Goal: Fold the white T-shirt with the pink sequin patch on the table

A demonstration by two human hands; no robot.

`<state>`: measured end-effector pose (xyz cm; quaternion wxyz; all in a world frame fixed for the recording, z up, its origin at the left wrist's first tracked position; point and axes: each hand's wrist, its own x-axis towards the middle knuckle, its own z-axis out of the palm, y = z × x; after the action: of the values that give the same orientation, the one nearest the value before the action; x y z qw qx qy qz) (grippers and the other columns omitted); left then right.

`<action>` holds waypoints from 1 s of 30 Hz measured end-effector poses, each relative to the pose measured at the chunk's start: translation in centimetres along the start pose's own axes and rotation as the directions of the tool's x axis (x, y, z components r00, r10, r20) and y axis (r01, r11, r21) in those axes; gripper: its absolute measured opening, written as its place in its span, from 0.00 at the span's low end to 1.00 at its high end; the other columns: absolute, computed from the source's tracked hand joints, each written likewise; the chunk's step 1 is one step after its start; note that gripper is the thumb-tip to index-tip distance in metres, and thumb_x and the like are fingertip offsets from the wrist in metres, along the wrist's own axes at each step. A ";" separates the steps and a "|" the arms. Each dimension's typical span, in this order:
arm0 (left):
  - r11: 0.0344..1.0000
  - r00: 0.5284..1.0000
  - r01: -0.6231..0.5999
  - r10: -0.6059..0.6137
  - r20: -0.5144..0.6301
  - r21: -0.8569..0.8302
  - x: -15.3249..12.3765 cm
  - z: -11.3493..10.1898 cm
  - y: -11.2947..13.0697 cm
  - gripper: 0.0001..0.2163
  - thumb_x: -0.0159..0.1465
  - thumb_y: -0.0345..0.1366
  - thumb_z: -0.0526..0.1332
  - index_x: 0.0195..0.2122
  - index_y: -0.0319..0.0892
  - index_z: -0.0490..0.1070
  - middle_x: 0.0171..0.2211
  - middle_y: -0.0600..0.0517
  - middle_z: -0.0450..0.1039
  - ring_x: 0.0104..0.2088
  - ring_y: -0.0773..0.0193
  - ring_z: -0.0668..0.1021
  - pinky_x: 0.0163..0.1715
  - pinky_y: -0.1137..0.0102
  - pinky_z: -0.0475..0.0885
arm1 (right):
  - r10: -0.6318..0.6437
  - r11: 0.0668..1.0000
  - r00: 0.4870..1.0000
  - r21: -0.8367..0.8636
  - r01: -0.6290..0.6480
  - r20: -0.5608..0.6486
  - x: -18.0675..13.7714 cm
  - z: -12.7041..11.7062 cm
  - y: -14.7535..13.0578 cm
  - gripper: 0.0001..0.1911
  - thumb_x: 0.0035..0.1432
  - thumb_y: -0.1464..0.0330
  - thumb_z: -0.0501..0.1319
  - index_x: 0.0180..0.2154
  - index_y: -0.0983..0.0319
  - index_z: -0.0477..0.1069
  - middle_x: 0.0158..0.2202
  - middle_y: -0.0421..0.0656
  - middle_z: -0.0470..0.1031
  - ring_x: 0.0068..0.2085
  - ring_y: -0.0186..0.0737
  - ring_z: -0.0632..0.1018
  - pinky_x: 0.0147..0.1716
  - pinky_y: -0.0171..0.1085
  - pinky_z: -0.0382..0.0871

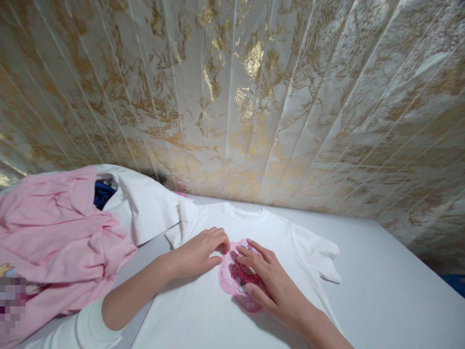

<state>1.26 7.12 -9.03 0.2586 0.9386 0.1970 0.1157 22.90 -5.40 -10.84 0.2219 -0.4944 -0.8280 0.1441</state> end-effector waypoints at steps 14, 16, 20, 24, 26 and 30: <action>0.994 0.995 0.033 -0.043 0.093 0.106 0.0 -0.3 1.3 0.06 0.59 0.26 0.64 0.32 0.43 0.68 0.36 0.54 0.67 0.41 0.59 0.69 0.40 0.68 0.63 | -0.037 0.998 0.998 0.039 0.039 -0.041 0.2 -0.2 -0.6 0.13 0.64 0.69 0.55 0.49 0.55 0.70 0.57 0.43 0.71 0.62 0.46 0.63 0.60 0.49 0.61; 0.992 0.998 0.015 -0.023 0.065 0.122 0.2 0.2 0.8 0.05 0.61 0.26 0.63 0.31 0.42 0.69 0.36 0.54 0.68 0.41 0.59 0.69 0.40 0.68 0.62 | -0.046 0.998 0.998 0.036 0.047 -0.030 0.2 -0.3 -0.7 0.14 0.63 0.69 0.55 0.49 0.55 0.70 0.57 0.42 0.71 0.62 0.46 0.63 0.60 0.49 0.60; 0.990 0.999 -0.025 0.020 0.037 0.141 0.3 0.6 0.1 0.07 0.63 0.24 0.59 0.32 0.43 0.69 0.35 0.54 0.68 0.40 0.60 0.69 0.40 0.68 0.62 | -0.082 0.996 0.996 0.040 0.083 -0.021 0.2 -0.6 -1.0 0.13 0.63 0.70 0.54 0.47 0.54 0.71 0.55 0.42 0.73 0.61 0.45 0.65 0.60 0.48 0.61; 0.995 0.997 -0.009 0.000 0.083 0.102 0.0 -0.1 0.7 0.07 0.60 0.24 0.60 0.34 0.43 0.69 0.37 0.54 0.69 0.41 0.59 0.70 0.41 0.68 0.63 | -0.086 0.995 0.996 0.050 0.086 -0.011 0.3 -0.8 -1.2 0.13 0.63 0.71 0.54 0.45 0.54 0.73 0.54 0.41 0.74 0.59 0.45 0.66 0.59 0.47 0.61; 0.995 0.995 0.001 -0.012 0.101 0.102 -0.2 -0.5 1.2 0.08 0.58 0.24 0.63 0.36 0.43 0.69 0.38 0.53 0.69 0.42 0.59 0.70 0.41 0.68 0.64 | -0.085 0.995 0.996 0.058 0.085 -0.006 0.2 -0.8 -1.2 0.13 0.63 0.71 0.54 0.46 0.54 0.73 0.53 0.41 0.74 0.59 0.45 0.66 0.59 0.48 0.61; 0.986 0.993 -0.007 -0.013 0.116 0.168 -0.4 -0.9 2.1 0.07 0.57 0.25 0.64 0.32 0.43 0.69 0.37 0.53 0.69 0.41 0.58 0.71 0.39 0.68 0.64 | -0.093 0.992 0.996 0.079 0.094 -0.012 0.2 -0.7 -1.2 0.13 0.63 0.72 0.55 0.45 0.54 0.73 0.51 0.41 0.76 0.58 0.43 0.68 0.59 0.47 0.61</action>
<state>1.31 5.72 -7.26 0.1897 0.9620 0.1919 0.0431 22.30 -5.72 -9.64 0.2515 -0.4464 -0.8429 0.1644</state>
